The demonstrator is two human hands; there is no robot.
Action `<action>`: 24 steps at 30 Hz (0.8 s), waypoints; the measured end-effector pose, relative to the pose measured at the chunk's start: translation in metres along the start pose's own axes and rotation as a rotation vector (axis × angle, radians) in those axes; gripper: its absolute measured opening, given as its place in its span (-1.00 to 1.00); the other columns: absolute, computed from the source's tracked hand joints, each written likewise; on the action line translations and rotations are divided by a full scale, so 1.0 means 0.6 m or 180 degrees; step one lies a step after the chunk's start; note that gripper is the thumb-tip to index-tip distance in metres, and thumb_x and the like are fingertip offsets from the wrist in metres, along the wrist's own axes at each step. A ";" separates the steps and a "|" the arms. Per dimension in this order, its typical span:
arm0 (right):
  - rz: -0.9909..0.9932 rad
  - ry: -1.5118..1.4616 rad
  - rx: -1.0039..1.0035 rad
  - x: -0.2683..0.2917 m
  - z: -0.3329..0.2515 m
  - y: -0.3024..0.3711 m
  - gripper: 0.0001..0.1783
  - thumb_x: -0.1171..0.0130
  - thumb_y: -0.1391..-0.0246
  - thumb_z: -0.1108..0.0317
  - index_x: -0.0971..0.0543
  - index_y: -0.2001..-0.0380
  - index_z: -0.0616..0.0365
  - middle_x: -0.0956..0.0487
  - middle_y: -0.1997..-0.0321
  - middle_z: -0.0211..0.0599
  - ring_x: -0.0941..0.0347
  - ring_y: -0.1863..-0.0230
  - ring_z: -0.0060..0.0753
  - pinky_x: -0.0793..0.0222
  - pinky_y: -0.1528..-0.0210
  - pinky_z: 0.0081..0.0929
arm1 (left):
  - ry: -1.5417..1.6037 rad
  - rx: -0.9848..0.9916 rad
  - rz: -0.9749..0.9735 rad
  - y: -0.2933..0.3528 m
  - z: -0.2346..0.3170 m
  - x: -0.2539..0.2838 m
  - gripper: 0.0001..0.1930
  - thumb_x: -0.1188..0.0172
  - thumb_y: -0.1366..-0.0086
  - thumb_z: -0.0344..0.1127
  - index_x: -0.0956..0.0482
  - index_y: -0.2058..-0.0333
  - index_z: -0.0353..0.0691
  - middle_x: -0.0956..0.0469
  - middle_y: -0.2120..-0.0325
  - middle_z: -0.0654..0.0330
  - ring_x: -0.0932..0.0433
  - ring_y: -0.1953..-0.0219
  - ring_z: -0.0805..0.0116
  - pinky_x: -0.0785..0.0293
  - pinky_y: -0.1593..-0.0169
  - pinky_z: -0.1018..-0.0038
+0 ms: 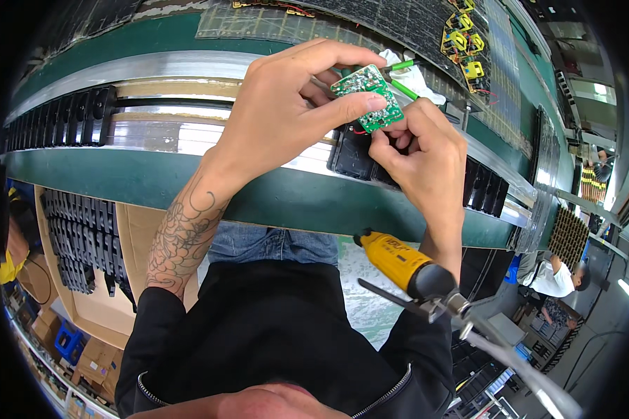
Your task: Assembling circuit boards and electronic components on a production line.
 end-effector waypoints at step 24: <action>-0.0443 -0.2047 0.0765 0.091 -0.065 0.039 -0.69 -0.40 0.13 0.54 -0.72 0.21 0.27 -0.66 0.29 -0.24 -0.39 0.48 -0.39 -0.33 0.26 -0.48 | -0.0335 -0.0272 0.0060 0.003 0.007 0.003 -0.68 -0.44 -0.16 -0.40 -0.74 0.07 -0.22 -0.61 0.41 0.30 -0.39 0.58 0.59 -0.35 0.50 0.67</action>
Point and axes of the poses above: each hand's wrist, its own y-axis away from the middle knuckle, its own x-axis out of the back of the hand, z = x × y, the point moved 9 cm from there along -y, towards the middle knuckle
